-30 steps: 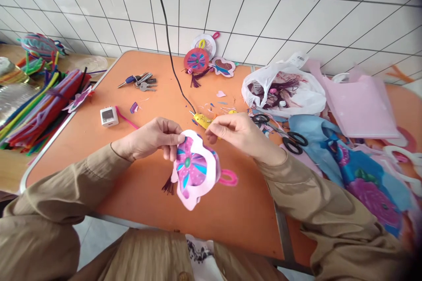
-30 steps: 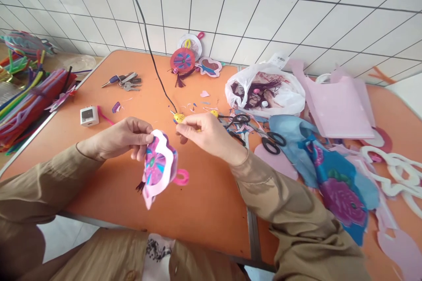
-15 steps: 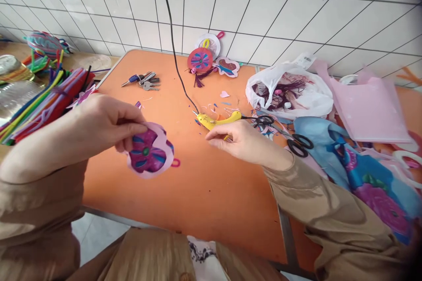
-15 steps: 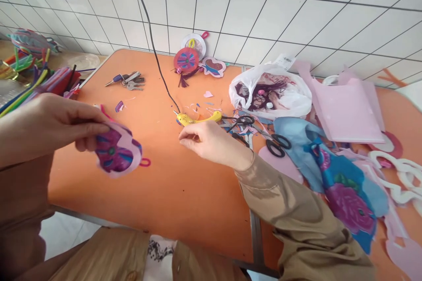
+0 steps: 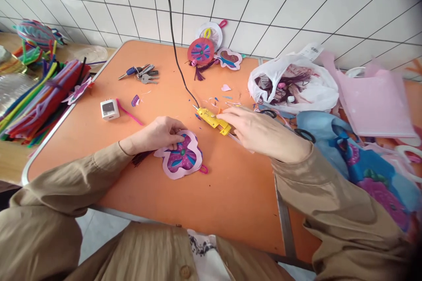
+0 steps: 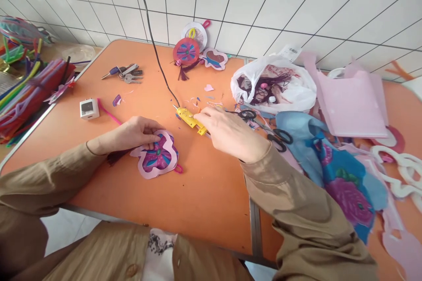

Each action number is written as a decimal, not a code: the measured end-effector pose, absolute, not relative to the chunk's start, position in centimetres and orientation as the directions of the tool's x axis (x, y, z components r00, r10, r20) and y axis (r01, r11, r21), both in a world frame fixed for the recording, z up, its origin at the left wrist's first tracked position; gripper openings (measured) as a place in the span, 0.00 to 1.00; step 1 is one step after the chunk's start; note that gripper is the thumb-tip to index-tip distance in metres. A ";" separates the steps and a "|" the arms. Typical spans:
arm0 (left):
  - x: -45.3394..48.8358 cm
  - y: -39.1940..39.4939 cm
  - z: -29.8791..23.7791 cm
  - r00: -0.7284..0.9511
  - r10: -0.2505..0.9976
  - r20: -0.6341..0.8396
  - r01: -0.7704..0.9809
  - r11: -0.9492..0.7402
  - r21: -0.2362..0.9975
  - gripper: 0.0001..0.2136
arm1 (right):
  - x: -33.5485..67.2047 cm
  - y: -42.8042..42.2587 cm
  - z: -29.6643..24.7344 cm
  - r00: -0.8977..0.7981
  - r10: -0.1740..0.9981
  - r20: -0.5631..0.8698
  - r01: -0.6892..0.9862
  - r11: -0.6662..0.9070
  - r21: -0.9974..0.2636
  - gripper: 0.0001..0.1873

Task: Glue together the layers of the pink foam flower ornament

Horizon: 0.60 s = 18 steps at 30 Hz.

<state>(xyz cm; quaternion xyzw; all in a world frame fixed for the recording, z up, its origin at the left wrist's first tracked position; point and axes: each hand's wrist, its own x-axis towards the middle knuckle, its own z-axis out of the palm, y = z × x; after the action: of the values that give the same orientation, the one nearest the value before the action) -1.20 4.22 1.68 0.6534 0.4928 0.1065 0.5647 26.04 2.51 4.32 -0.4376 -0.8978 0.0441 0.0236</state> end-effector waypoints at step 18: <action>-1.3 3.8 1.6 0.509 0.837 -0.200 0.543 -0.131 0.830 0.03 | 27.3 5.8 1.5 -0.607 0.793 0.053 0.792 0.609 -0.048 0.31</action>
<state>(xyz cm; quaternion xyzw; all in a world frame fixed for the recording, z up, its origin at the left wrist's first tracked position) -1.28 3.75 1.56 0.7351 0.4694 0.1593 0.4626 27.27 5.80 1.47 -0.4421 -0.8962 0.0100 0.0346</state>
